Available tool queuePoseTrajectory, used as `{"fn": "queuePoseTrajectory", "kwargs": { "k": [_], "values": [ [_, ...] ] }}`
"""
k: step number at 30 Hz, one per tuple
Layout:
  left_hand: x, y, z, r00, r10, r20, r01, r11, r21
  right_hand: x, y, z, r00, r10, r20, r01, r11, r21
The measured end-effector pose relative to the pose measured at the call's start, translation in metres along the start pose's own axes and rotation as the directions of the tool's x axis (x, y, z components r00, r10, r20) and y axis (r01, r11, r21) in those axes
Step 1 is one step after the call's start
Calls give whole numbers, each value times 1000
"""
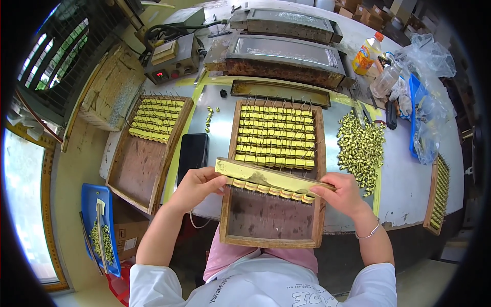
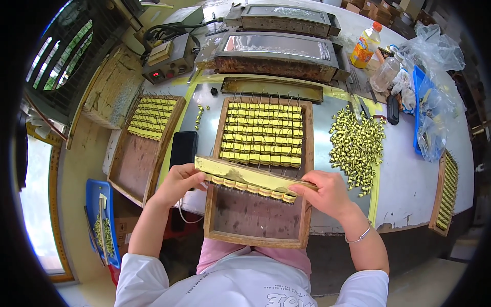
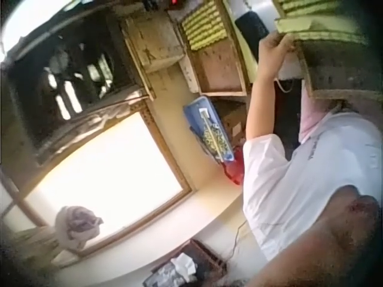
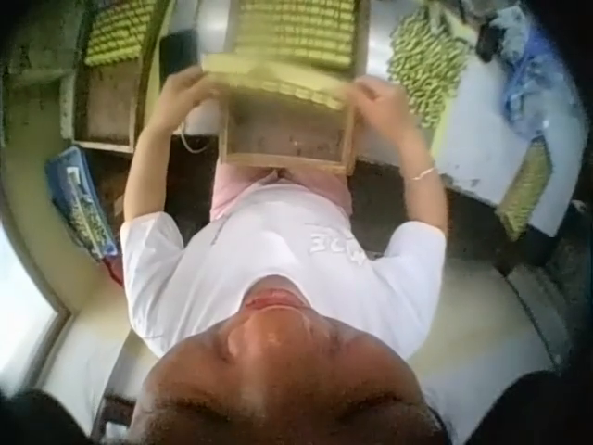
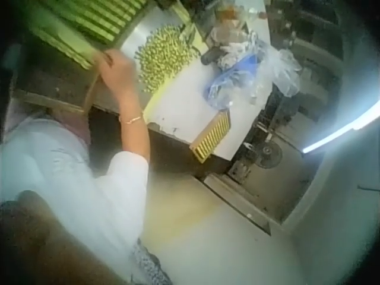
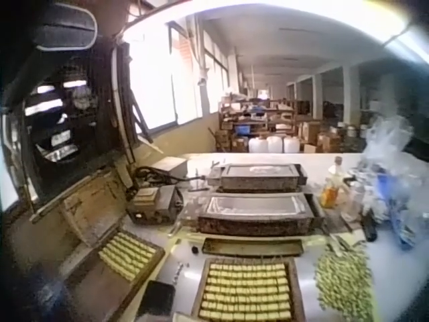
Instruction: The person arranges small yellow electronic components into a grid-like wooden frame by hand, picking them from a plastic tray and placing them into the frame.
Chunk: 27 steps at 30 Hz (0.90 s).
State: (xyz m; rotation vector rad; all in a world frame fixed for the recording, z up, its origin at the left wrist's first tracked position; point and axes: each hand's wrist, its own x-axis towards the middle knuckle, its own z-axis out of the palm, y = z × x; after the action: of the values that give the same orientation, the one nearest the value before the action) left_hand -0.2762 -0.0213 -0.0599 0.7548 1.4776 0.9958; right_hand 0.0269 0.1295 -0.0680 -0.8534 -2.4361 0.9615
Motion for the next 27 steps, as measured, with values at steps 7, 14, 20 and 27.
{"fn": "queuePoseTrajectory", "kwargs": {
  "k": [7,14,20,27],
  "values": [
    [1,-12,50,999,-23,-32,9,927,-375,11,-29,-4,998,-21,-63,21,1000,11],
    [4,-11,68,999,23,-43,-40,889,-456,13,-38,0,984,-136,-118,133,991,-30],
    [8,-14,66,1000,25,-12,-27,899,-438,13,-38,-2,980,-165,-114,157,985,-76],
    [9,-12,89,997,74,1,-67,916,-397,16,-42,2,979,-141,-150,139,990,-28]
  ]
}}
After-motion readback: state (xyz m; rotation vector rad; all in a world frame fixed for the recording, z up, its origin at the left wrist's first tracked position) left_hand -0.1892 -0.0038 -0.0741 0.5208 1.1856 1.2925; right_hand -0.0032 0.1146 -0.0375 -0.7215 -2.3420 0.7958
